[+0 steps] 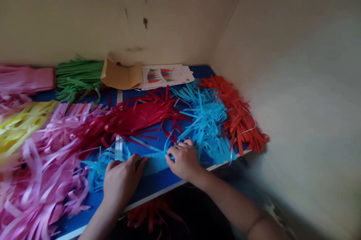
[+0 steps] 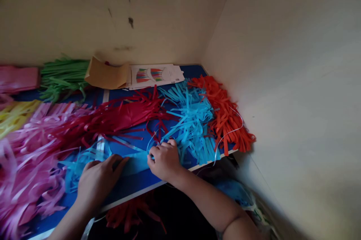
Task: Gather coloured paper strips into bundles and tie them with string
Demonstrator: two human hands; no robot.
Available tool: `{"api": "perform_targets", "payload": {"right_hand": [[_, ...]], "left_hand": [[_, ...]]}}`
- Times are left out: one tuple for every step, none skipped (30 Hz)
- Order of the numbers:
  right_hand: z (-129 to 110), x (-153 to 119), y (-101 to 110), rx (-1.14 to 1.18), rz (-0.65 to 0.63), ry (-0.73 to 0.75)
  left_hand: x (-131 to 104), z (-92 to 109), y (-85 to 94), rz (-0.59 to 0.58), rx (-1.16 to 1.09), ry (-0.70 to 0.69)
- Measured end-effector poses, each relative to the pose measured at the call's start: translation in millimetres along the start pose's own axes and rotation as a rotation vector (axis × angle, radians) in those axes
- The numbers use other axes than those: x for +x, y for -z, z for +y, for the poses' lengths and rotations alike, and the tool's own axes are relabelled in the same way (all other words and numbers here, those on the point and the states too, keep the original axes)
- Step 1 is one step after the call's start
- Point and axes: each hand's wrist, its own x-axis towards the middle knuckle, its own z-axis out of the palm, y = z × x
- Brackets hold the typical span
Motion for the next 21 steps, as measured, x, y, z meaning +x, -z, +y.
{"api": "perform_targets", "payload": {"right_hand": [[-0.1, -0.3, -0.3, 0.000, 0.009, -0.003], [-0.2, -0.6, -0.5, -0.001, 0.013, -0.007], [-0.2, -0.7, -0.7, -0.002, 0.013, -0.013], [-0.3, -0.8, -0.9, -0.005, 0.011, -0.019], [-0.3, -0.8, -1.0, -0.007, 0.005, -0.024], [-0.3, -0.8, -1.0, -0.009, -0.002, -0.028], [-0.2, -0.7, -1.0, -0.011, -0.010, -0.030], [-0.1, -0.6, -1.1, -0.011, -0.016, -0.032], [0.1, -0.5, -1.1, -0.011, -0.019, -0.032], [0.3, -0.5, -1.1, -0.010, -0.021, -0.031], [0.5, -0.5, -1.1, -0.009, -0.020, -0.031], [0.7, -0.5, -1.2, -0.009, -0.016, -0.031], [0.9, -0.6, -1.3, -0.009, -0.013, -0.032], [1.0, -0.9, -1.6, -0.008, -0.009, -0.033], [1.0, -1.3, -2.0, -0.008, -0.006, -0.034], [1.0, -1.7, -2.7, -0.007, -0.001, -0.035], [1.0, -2.2, -3.7, -0.005, 0.005, -0.035], [1.2, -2.5, -4.9, -0.002, 0.010, -0.034], [1.6, -2.7, -6.2, 0.002, 0.015, -0.033], [2.3, -2.5, -7.2, 0.005, 0.018, -0.034], [3.3, -2.1, -7.6, 0.009, 0.019, -0.034]], "left_hand": [[0.5, 0.3, -0.5, 0.008, 0.011, 0.002], [1.0, 0.1, -1.0, 0.015, 0.019, 0.005], [1.3, -0.5, -1.5, 0.017, 0.021, 0.007], [1.5, -1.7, -1.8, 0.016, 0.012, 0.006], [1.7, -3.4, -2.0, 0.010, -0.010, 0.000], [2.0, -5.4, -1.9, 0.000, -0.038, -0.009], [2.3, -7.6, -1.6, -0.009, -0.066, -0.018], [2.7, -9.6, -1.1, -0.016, -0.088, -0.024], [3.2, -11.3, -0.5, -0.021, -0.100, -0.024], [3.9, -12.4, 0.1, -0.025, -0.099, -0.018], [4.6, -12.8, 0.8, -0.028, -0.088, -0.009], [5.3, -12.7, 1.5, -0.033, -0.073, -0.002], [6.0, -12.1, 2.1, -0.039, -0.061, 0.002], [6.5, -11.3, 2.6, -0.046, -0.050, 0.004], [7.0, -10.5, 2.9, -0.053, -0.040, 0.005], [7.2, -9.8, 3.0, -0.057, -0.032, 0.006], [7.3, -9.3, 2.8, -0.056, -0.028, 0.008], [7.1, -9.2, 2.2, -0.052, -0.025, 0.010], [6.6, -9.3, 1.4, -0.047, -0.023, 0.008], [5.8, -9.7, 0.4, -0.043, -0.022, 0.002], [4.8, -10.2, -0.9, -0.030, -0.021, -0.006]]}}
